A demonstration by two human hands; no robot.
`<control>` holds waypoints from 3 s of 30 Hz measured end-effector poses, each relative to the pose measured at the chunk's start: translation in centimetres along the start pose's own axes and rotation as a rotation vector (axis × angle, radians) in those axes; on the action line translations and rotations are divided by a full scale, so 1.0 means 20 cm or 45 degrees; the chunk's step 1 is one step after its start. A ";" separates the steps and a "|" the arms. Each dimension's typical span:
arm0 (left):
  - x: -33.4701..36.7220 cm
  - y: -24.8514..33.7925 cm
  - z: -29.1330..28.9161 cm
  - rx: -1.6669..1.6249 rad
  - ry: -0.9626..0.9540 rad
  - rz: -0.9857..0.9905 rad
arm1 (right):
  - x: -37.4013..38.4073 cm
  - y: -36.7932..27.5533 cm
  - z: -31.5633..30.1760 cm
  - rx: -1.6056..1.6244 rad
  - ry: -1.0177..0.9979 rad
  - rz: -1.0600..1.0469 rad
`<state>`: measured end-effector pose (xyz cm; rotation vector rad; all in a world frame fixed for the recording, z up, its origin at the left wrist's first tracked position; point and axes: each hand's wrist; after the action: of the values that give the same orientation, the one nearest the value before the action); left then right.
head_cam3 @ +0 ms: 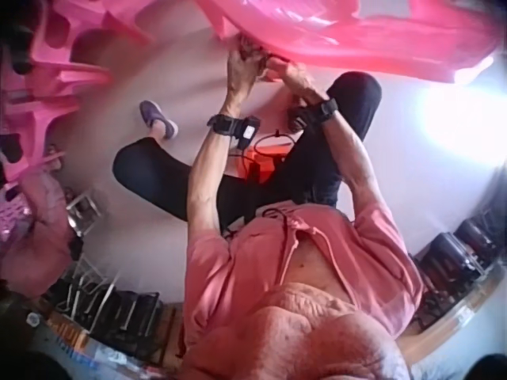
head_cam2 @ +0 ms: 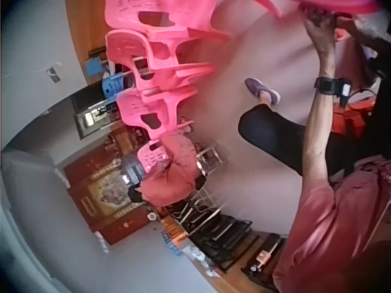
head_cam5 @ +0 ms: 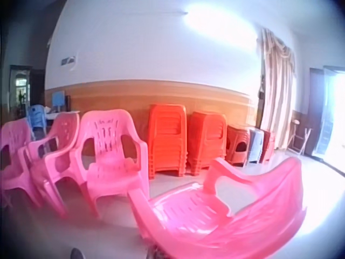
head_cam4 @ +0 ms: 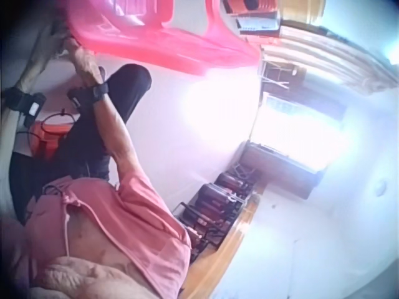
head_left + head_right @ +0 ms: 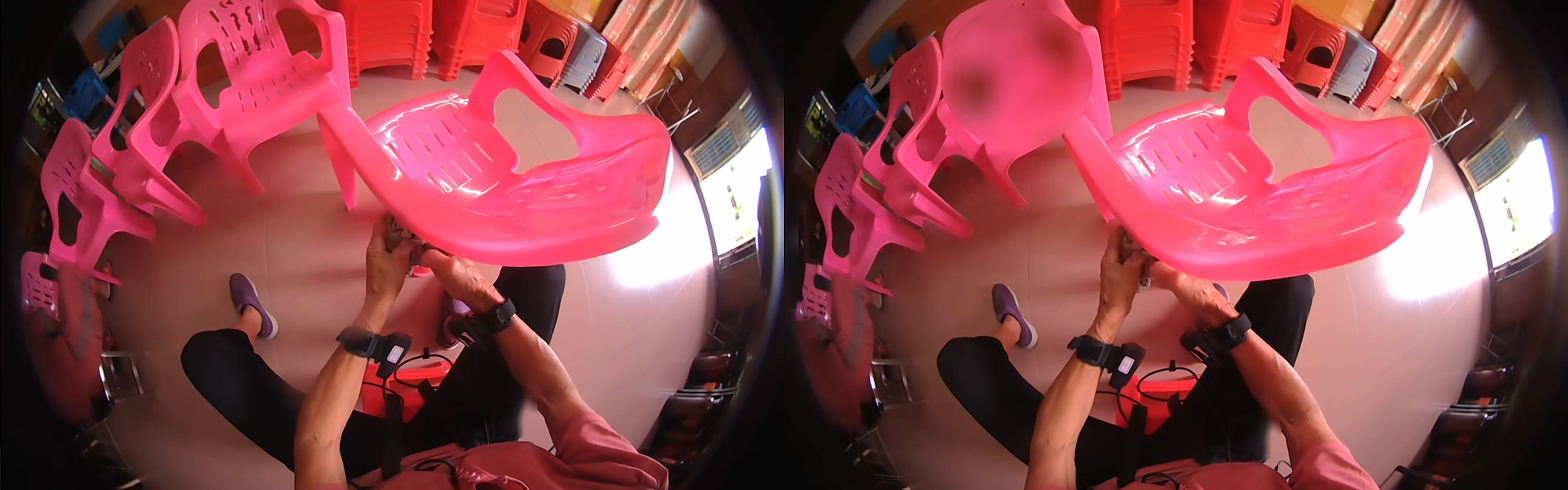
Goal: Wiping down a pink plastic chair with a cloth.
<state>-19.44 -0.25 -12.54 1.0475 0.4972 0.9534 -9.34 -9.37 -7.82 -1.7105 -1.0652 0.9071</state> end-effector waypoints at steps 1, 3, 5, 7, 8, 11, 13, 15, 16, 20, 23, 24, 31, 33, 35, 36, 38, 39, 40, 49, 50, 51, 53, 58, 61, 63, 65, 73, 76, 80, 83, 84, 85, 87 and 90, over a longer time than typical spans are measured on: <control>0.02 -0.04 0.00 -0.123 0.018 -0.021 | 0.01 0.00 0.00 -0.015 -0.011 -0.003; 0.04 -0.04 -0.02 -0.248 0.033 -0.043 | 0.02 0.02 0.02 -0.115 -0.011 -0.108; 0.04 -0.02 -0.05 -0.404 0.093 -0.109 | 0.02 0.03 0.06 -0.078 0.033 -0.044; 0.05 -0.05 -0.08 -0.390 0.072 0.039 | -0.02 0.03 0.12 -0.111 0.255 0.023; 0.05 -0.06 -0.09 -0.374 0.049 0.178 | -0.06 0.06 0.14 -0.114 0.249 0.022; 0.15 -0.11 -0.14 -0.440 0.219 0.065 | -0.06 0.04 0.14 -0.029 0.290 0.290; 0.24 -0.05 -0.14 -0.457 0.256 0.044 | -0.07 0.05 0.08 -0.445 0.252 0.167; 0.36 -0.07 -0.20 -0.353 0.350 -0.043 | -0.08 0.12 0.08 -0.379 0.295 0.245; 0.43 -0.09 -0.26 -0.348 0.355 -0.044 | -0.08 0.13 0.08 -0.375 0.290 0.246; 0.70 0.01 -0.31 -0.714 0.318 0.003 | -0.09 0.08 0.03 -0.629 0.136 0.320; 0.86 0.10 -0.33 -0.750 0.330 0.029 | -0.11 0.14 0.01 -0.738 0.066 0.127; 0.90 0.10 -0.34 -0.780 0.333 0.009 | -0.11 0.15 0.01 -0.787 0.057 -0.043; 0.92 0.02 -0.24 -0.833 0.292 -0.126 | -0.09 0.01 0.05 -0.381 0.096 0.140; 0.89 0.01 -0.32 -0.685 0.114 -0.332 | -0.08 0.03 0.04 -0.532 0.073 -0.076; 0.89 -0.10 -0.45 -0.759 0.248 -0.264 | -0.07 0.06 0.09 -0.265 0.076 -0.038; 0.88 -0.12 -0.44 -0.855 0.370 -0.223 | -0.08 0.08 0.10 -0.016 0.092 0.030; 0.84 -0.11 -0.40 -0.843 0.420 -0.266 | -0.08 0.08 0.07 0.185 0.079 0.129; 0.82 -0.09 -0.37 -0.826 0.480 -0.305 | -0.08 0.07 0.06 0.390 0.056 0.227; 0.81 -0.09 -0.33 -0.829 0.483 -0.319 | -0.09 0.06 0.05 0.389 0.061 0.241; 1.02 -0.19 -0.37 -0.518 0.272 0.176 | -0.06 0.04 0.02 -0.477 -0.016 0.165; 1.04 -0.27 -0.44 -0.371 0.333 0.250 | -0.07 0.03 0.03 -0.432 -0.081 0.215; 1.05 -0.32 -0.46 -0.234 0.380 0.311 | -0.07 0.02 0.03 -0.391 -0.132 0.276; 0.98 -0.40 -0.43 -0.425 0.379 0.096 | -0.06 -0.02 0.03 -0.358 -0.115 0.311; 0.76 -0.62 -0.68 -0.561 0.506 -0.198 | -0.06 -0.09 0.04 0.108 -0.066 0.388; 0.81 -0.43 -0.69 -0.452 0.575 -0.101 | -0.09 -0.03 0.03 0.175 -0.042 0.422; 0.91 -0.19 -0.65 -0.390 0.572 0.098 | -0.08 -0.06 0.02 0.206 -0.002 0.462; 0.96 0.17 -0.48 -0.356 0.354 0.201 | -0.08 -0.09 0.00 0.248 0.027 0.504; 1.28 0.62 -0.26 1.372 -0.882 0.983 | -0.12 0.02 0.01 -0.109 -0.071 -0.041; 1.17 0.63 -0.20 1.269 -0.585 0.399 | -0.11 -0.04 0.03 0.398 -0.087 0.219; 0.99 0.57 -0.15 1.451 -0.615 0.752 | -0.08 -0.09 0.00 0.378 -0.114 0.309; 0.82 0.59 -0.13 1.417 -0.623 0.751 | -0.06 -0.10 -0.01 0.484 -0.148 0.259; 0.77 0.60 -0.12 1.442 -0.631 0.752 | -0.06 -0.08 -0.01 0.483 -0.141 0.252; 0.71 0.59 -0.10 1.391 -0.642 0.799 | -0.05 -0.04 0.00 0.438 -0.157 0.212; 0.59 0.59 -0.06 1.401 -0.626 0.836 | -0.05 -0.03 0.01 0.396 -0.170 0.162; 0.41 0.59 0.01 1.393 -0.650 0.814 | -0.05 -0.05 0.02 0.300 -0.041 0.047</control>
<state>-19.98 8.59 -1.33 2.4689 0.2204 0.8851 -10.33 -10.04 -6.88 -1.5287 -0.9111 1.0437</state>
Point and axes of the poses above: each hand's wrist, its own x-axis towards the middle knuckle, its own z-axis out of the palm, y = z × x, and after that the axes turned 15 degrees about -x, right-handed
